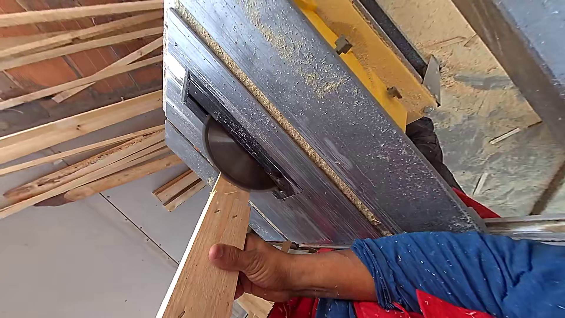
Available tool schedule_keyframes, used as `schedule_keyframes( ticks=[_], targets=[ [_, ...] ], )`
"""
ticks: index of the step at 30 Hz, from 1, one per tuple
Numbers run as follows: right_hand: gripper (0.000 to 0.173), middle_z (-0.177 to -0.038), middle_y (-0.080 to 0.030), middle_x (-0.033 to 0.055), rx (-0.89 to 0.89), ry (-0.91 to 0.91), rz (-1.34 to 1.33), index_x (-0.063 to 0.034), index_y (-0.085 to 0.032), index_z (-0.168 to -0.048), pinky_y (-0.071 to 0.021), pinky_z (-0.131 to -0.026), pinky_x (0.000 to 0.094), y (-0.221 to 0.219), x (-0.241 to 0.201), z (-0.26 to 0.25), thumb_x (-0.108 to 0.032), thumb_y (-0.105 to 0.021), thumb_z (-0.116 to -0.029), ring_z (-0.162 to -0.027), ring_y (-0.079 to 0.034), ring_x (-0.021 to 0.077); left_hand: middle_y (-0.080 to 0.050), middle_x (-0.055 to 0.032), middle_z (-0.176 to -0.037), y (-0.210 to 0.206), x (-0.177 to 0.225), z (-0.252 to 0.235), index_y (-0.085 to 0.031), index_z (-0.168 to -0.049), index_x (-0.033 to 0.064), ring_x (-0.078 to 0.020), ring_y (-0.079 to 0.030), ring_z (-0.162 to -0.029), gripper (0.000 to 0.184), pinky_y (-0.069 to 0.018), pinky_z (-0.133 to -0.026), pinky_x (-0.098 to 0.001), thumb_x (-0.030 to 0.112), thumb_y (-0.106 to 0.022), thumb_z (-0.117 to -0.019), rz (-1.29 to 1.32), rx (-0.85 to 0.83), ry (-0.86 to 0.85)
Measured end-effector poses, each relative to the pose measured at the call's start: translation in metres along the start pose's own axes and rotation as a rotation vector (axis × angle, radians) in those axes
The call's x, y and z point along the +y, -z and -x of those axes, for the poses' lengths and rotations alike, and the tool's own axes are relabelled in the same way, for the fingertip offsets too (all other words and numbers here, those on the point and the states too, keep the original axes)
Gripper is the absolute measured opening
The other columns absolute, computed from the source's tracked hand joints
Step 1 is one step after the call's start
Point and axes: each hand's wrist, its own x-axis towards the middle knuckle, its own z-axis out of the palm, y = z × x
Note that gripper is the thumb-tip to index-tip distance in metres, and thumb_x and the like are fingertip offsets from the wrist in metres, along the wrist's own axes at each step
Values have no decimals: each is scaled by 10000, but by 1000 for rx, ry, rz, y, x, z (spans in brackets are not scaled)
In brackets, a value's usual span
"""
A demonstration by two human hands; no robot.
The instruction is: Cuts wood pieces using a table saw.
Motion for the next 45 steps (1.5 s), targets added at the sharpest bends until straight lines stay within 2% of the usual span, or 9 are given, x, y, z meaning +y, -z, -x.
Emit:
schedule_keyframes(
  ticks=[8,14,19,24,26,31,34,38,45],
  targets=[
    [298,-1066,-742,140,66,11,35,1,-509,-1285,-659,-785,429,11,-1,-11,-172,-577,-1052,-955,-756,254,-698,-142,-1186,18,-44,-9,-560,-1374,-18,-213,-703,-1009,633,-610,-862,-399,368,-716,-897,51,-33,-62],
    [288,-1062,-739,131,62,-4,21,-7,-494,-1283,-660,-771,426,1,1,-3,-166,-567,-1054,-949,-755,247,-702,-96,-1209,14,-29,2,-587,-1366,32,-192,-702,-1034,590,-609,-878,-392,354,-726,-892,83,-6,-26],
    [265,-1051,-744,124,97,9,-3,-12,-506,-1270,-658,-773,411,8,-5,-6,-173,-549,-1065,-941,-758,238,-729,226,-1108,15,-14,-7,-666,-1278,292,66,-685,-999,284,-575,-907,-196,358,-614,-1007,-28,-20,-100],
    [274,-1045,-747,125,106,18,-9,-12,-513,-1269,-660,-764,418,12,-4,-9,-181,-564,-1059,-934,-760,244,-747,113,-1148,26,-30,-10,-631,-1361,227,-40,-717,-1004,404,-610,-891,-299,379,-636,-987,26,-53,-49],
    [285,-1052,-748,129,100,22,0,-7,-514,-1278,-660,-765,420,11,-4,-13,-170,-576,-1053,-940,-760,247,-753,162,-1072,24,-29,-7,-669,-1268,246,6,-715,-957,311,-605,-868,-249,380,-632,-990,-3,-5,-71],
    [305,-1051,-738,122,106,30,10,-1,-485,-1301,-656,-783,420,-15,0,-20,-149,-574,-1050,-945,-754,234,-730,154,-1187,51,-36,-2,-627,-1376,301,-23,-707,-1026,429,-606,-886,-279,380,-672,-957,10,-30,-54],
    [335,-1058,-734,142,106,54,-20,16,-475,-1318,-659,-774,427,-20,1,-33,-137,-586,-1042,-940,-755,247,-732,224,-1109,66,-28,-3,-678,-1263,333,51,-693,-997,261,-593,-879,-220,341,-612,-1010,-80,-7,-164],
    [344,-1071,-734,165,95,80,-59,29,-482,-1319,-660,-786,443,-12,-1,-41,-126,-598,-1035,-954,-755,270,-760,82,-1136,84,-45,-10,-653,-1349,259,-83,-740,-972,352,-635,-844,-336,295,-624,-1000,-53,-30,-128],
    [323,-1058,-734,147,105,71,-55,14,-479,-1308,-661,-779,434,-19,0,-37,-133,-586,-1042,-941,-757,257,-734,-7,-1188,77,-37,-26,-634,-1351,162,-154,-724,-1013,460,-628,-838,-388,326,-692,-924,21,-92,-78]
  ],
)
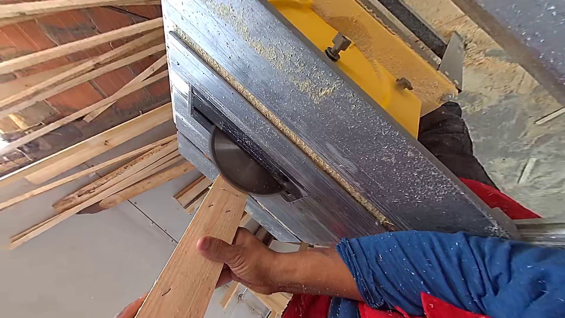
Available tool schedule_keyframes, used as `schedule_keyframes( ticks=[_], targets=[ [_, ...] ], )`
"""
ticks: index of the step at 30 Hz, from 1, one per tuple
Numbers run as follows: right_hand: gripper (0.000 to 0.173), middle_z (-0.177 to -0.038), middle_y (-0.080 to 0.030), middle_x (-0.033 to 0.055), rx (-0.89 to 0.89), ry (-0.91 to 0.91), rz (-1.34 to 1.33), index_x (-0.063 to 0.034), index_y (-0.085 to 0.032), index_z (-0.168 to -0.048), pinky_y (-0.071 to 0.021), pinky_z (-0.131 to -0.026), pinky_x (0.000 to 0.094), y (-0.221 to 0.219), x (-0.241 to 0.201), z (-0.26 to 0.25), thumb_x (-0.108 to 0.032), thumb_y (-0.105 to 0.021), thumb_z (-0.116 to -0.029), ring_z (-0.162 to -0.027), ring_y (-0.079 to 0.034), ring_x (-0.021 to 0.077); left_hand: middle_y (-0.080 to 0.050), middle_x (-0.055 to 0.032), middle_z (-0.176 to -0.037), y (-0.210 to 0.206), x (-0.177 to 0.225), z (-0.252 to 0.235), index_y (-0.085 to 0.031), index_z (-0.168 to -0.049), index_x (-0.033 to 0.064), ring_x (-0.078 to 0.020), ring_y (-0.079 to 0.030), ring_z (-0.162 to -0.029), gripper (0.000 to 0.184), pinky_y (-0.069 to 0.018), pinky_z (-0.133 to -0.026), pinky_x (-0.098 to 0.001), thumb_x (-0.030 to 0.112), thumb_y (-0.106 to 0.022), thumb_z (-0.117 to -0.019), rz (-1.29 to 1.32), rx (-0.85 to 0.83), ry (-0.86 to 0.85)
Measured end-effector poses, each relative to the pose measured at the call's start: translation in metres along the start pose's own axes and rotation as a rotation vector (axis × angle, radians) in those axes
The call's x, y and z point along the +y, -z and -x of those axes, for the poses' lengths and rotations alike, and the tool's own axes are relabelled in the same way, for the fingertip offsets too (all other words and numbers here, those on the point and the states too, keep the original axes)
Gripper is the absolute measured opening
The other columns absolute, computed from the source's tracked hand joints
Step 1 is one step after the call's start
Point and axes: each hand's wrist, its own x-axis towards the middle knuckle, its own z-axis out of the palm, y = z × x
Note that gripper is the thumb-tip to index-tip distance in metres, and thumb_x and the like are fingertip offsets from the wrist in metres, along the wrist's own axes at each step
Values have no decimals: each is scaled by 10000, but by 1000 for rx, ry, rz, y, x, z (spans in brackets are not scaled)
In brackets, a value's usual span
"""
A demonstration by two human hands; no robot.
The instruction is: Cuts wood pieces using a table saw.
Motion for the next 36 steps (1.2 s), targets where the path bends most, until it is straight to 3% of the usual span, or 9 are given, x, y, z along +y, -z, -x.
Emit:
schedule_keyframes(
  ticks=[4,7,13,16,22,24,26,29,36],
  targets=[
    [355,-1072,-731,159,19,18,-24,18,-468,-1330,-660,-778,441,4,0,-5,-124,-600,-1032,-950,-754,267,-754,9,-1162,10,-6,-4,-652,-1346,186,-129,-740,-993,419,-638,-834,-353,336,-679,-955,-47,-12,-24],
    [357,-1072,-731,163,35,29,-48,11,-474,-1335,-661,-778,439,9,-3,-9,-122,-604,-1030,-943,-757,271,-724,-103,-1176,13,-17,-33,-620,-1341,56,-210,-722,-1004,539,-627,-827,-406,302,-717,-872,60,-91,-26],
    [337,-1047,-729,140,75,2,-72,5,-461,-1320,-660,-774,421,-9,3,5,-116,-594,-1035,-928,-755,245,-760,80,-1139,39,-11,3,-673,-1328,276,-79,-738,-981,331,-633,-838,-324,316,-621,-1004,-99,-72,-23],
    [352,-1054,-728,146,78,12,-61,9,-468,-1322,-660,-773,425,-4,3,3,-122,-610,-1028,-932,-754,248,-733,-60,-1170,33,-16,-21,-637,-1341,112,-176,-722,-1000,518,-625,-836,-378,337,-722,-882,36,-129,2],
    [352,-1079,-730,163,84,40,-101,12,-471,-1328,-659,-790,439,8,6,-2,-133,-600,-1035,-952,-755,272,-740,-52,-1143,19,-4,-43,-639,-1326,82,-163,-725,-974,554,-624,-833,-372,393,-730,-877,14,-165,32],
    [360,-1075,-730,162,74,27,-96,11,-465,-1333,-659,-793,431,7,5,-2,-128,-604,-1032,-951,-755,269,-746,-40,-1131,26,-9,-29,-647,-1327,113,-168,-733,-967,471,-631,-821,-380,353,-693,-925,-8,-139,15],
    [367,-1069,-730,156,71,4,-92,8,-462,-1334,-657,-791,427,1,5,-1,-122,-614,-1026,-947,-754,260,-766,40,-1105,37,-11,-5,-671,-1321,227,-118,-750,-945,337,-643,-809,-345,320,-629,-1000,-86,-90,5],
    [379,-1074,-726,159,68,4,-91,9,-448,-1341,-659,-787,437,-3,6,1,-119,-614,-1025,-948,-754,266,-767,60,-1112,44,-13,5,-666,-1333,268,-102,-749,-948,321,-642,-814,-338,320,-605,-1023,-97,-85,-3],
    [361,-1078,-728,165,83,37,-112,12,-462,-1336,-658,-797,435,8,4,-2,-146,-594,-1040,-951,-755,271,-739,-39,-1140,33,-13,-52,-638,-1327,104,-150,-725,-964,532,-627,-815,-362,382,-720,-880,12,-232,7]
  ],
)
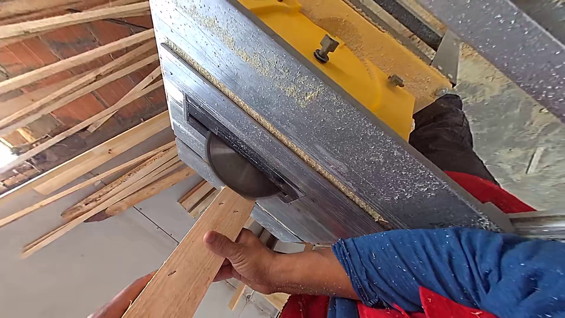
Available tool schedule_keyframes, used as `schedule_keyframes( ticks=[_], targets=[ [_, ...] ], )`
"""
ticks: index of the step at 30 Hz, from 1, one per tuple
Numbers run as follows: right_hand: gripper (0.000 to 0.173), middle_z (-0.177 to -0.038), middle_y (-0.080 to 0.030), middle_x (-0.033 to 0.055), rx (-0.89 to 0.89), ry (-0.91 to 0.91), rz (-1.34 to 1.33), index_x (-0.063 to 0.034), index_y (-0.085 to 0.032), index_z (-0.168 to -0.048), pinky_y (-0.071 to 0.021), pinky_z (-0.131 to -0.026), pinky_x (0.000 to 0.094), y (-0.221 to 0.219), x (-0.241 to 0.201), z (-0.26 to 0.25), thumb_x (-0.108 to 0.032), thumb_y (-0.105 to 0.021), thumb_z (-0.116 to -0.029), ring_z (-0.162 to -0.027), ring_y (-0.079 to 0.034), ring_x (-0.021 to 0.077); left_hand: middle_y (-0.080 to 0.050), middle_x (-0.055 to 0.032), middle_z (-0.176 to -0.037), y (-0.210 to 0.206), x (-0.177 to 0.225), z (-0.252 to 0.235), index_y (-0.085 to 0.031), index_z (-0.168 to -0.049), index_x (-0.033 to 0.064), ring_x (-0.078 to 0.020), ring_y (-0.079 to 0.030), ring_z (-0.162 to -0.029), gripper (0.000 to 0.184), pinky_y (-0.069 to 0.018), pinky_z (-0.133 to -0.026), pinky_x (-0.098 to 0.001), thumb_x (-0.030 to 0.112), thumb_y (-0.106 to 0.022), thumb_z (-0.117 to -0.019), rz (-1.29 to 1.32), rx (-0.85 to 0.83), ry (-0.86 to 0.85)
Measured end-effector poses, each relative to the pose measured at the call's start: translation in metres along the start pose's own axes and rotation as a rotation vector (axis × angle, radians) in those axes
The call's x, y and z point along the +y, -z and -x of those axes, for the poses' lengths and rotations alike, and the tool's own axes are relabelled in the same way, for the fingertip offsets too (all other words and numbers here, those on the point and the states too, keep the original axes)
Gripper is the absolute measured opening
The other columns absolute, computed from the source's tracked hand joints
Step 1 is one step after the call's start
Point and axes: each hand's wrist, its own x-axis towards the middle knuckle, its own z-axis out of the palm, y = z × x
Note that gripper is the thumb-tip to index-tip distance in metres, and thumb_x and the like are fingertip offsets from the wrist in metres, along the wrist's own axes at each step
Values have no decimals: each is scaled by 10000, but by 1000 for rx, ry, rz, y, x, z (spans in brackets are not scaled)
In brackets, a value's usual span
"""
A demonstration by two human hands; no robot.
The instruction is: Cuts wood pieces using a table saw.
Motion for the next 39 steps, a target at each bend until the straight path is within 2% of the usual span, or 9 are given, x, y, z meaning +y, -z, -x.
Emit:
schedule_keyframes(
  ticks=[10,13,16,25,28,31,33,35,39],
  targets=[
    [383,-1082,-725,161,-20,-8,25,6,-441,-1356,-659,-799,433,0,0,0,-133,-598,-1035,-954,-755,266,-741,-36,-1125,-1,-6,11,-640,-1320,102,-152,-725,-955,517,-627,-804,-358,386,-705,-893,-41,50,-15],
    [430,-1085,-710,147,-54,-35,24,-5,-398,-1363,-655,-805,433,-4,3,5,-75,-629,-1008,-967,-745,255,-764,56,-1122,-2,-9,53,-663,-1339,249,-96,-745,-960,352,-640,-820,-333,348,-624,-1003,-137,146,-13],
    [400,-1074,-719,142,-70,-45,36,-1,-424,-1339,-656,-807,432,-4,2,6,-69,-633,-1005,-962,-749,254,-761,90,-1127,-9,-9,64,-664,-1335,288,-71,-738,-969,328,-634,-831,-324,337,-608,-1015,-155,196,-46],
    [371,-1062,-728,143,-137,-36,81,8,-444,-1323,-656,-813,432,5,-4,-1,-78,-626,-1011,-965,-752,255,-765,74,-1115,-25,-11,56,-659,-1333,236,-75,-740,-969,370,-633,-839,-318,374,-638,-991,-173,249,-64],
    [390,-1087,-718,139,-176,-63,111,-5,-435,-1336,-653,-818,442,-3,-1,3,-83,-632,-1008,-990,-744,256,-730,-52,-1190,-34,-1,43,-623,-1354,134,-185,-723,-1018,526,-625,-847,-410,383,-715,-901,-42,201,-36],
    [384,-1087,-719,141,-185,-76,122,-5,-441,-1331,-654,-811,443,-6,-1,4,-89,-633,-1009,-984,-746,258,-719,-82,-1209,-36,-1,47,-611,-1358,96,-205,-718,-1032,566,-623,-853,-425,405,-712,-895,-44,214,-46],
    [380,-1081,-720,145,-181,-69,116,1,-442,-1331,-656,-807,440,-4,-2,3,-85,-628,-1011,-975,-749,262,-736,-27,-1181,-36,0,53,-628,-1351,145,-158,-724,-1016,492,-623,-857,-379,390,-689,-928,-79,251,-66],
    [369,-1068,-727,151,-177,-59,101,11,-441,-1329,-658,-808,439,-2,-4,1,-84,-615,-1019,-966,-754,264,-745,135,-1157,-37,5,62,-649,-1342,285,-29,-719,-1010,379,-609,-882,-281,411,-636,-985,-167,296,-52],
    [363,-1073,-725,148,-174,-68,103,9,-439,-1333,-656,-816,429,-1,-7,1,-91,-606,-1026,-971,-751,254,-758,127,-1111,-35,-3,64,-664,-1321,265,-36,-730,-972,334,-623,-850,-291,364,-619,-1005,-174,306,-96]
  ],
)
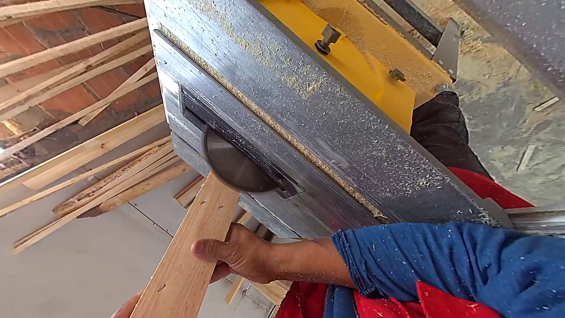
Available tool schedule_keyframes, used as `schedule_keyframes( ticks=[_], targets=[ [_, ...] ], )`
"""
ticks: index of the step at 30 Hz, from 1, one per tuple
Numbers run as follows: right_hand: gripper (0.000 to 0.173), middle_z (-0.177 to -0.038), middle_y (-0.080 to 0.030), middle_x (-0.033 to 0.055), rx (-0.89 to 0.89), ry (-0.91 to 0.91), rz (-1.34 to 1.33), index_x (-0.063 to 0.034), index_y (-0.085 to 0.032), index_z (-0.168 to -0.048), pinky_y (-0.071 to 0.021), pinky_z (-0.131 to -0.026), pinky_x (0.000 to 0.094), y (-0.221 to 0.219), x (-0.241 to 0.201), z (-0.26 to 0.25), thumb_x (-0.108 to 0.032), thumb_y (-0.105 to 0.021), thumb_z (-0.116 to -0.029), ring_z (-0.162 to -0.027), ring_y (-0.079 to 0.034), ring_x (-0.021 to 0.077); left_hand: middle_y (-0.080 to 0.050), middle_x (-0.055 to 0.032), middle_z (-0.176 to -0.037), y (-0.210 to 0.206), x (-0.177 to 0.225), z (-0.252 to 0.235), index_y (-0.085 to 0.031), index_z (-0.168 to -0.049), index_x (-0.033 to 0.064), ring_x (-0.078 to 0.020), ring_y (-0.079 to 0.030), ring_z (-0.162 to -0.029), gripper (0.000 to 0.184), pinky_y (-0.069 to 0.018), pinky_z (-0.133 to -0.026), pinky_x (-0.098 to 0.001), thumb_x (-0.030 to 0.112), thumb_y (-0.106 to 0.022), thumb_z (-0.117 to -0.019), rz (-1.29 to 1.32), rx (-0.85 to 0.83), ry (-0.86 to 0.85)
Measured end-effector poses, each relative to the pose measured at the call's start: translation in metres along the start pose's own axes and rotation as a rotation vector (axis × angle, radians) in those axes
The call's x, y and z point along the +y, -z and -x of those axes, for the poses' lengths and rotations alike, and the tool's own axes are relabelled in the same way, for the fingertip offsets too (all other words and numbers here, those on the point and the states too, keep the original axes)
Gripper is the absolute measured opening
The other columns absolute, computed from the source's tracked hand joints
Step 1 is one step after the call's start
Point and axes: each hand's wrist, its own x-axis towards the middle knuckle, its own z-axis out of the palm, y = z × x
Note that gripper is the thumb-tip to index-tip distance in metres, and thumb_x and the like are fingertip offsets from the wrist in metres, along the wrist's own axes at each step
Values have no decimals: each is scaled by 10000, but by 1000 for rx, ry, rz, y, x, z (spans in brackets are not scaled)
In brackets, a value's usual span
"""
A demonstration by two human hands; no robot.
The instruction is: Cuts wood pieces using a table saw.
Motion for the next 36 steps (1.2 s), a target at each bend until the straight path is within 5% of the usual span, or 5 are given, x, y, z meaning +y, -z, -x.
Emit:
schedule_keyframes(
  ticks=[5,21,28,31,36],
  targets=[
    [355,-1063,-722,133,-11,-11,30,-1,-441,-1323,-654,-802,424,-9,5,6,-87,-608,-1022,-963,-750,243,-721,170,-1191,-8,23,-3,-621,-1374,345,-14,-705,-1015,423,-603,-861,-258,426,-639,-959,-8,-33,116],
    [330,-1064,-730,155,-16,14,15,26,-472,-1304,-658,-819,438,14,-3,-5,-82,-607,-1024,-964,-755,266,-765,82,-1101,-1,-17,-3,-665,-1328,245,-73,-743,-942,343,-642,-798,-318,348,-622,-1004,-5,3,1],
    [459,-1150,-685,120,-56,-96,154,-26,-393,-1392,-638,-857,438,5,9,4,-102,-636,-1010,-1044,-721,232,-728,134,-1197,-8,-29,26,-609,-1384,284,-33,-707,-1048,411,-602,-903,-279,387,-642,-988,56,-20,45],
    [576,-1228,-653,124,-101,-200,227,-59,-353,-1447,-630,-889,447,2,22,8,-96,-685,-978,-1107,-698,238,-670,-169,-1288,0,-72,53,-521,-1460,55,-301,-694,-1090,674,-607,-895,-510,352,-721,-890,245,-53,85],
    [666,-1270,-630,113,-135,-259,329,-58,-284,-1479,-611,-937,413,10,37,7,-105,-706,-965,-1154,-674,202,-727,110,-1235,-11,-83,117,-593,-1428,299,-58,-713,-1065,462,-607,-920,-316,397,-663,-982,106,133,91]
  ],
)
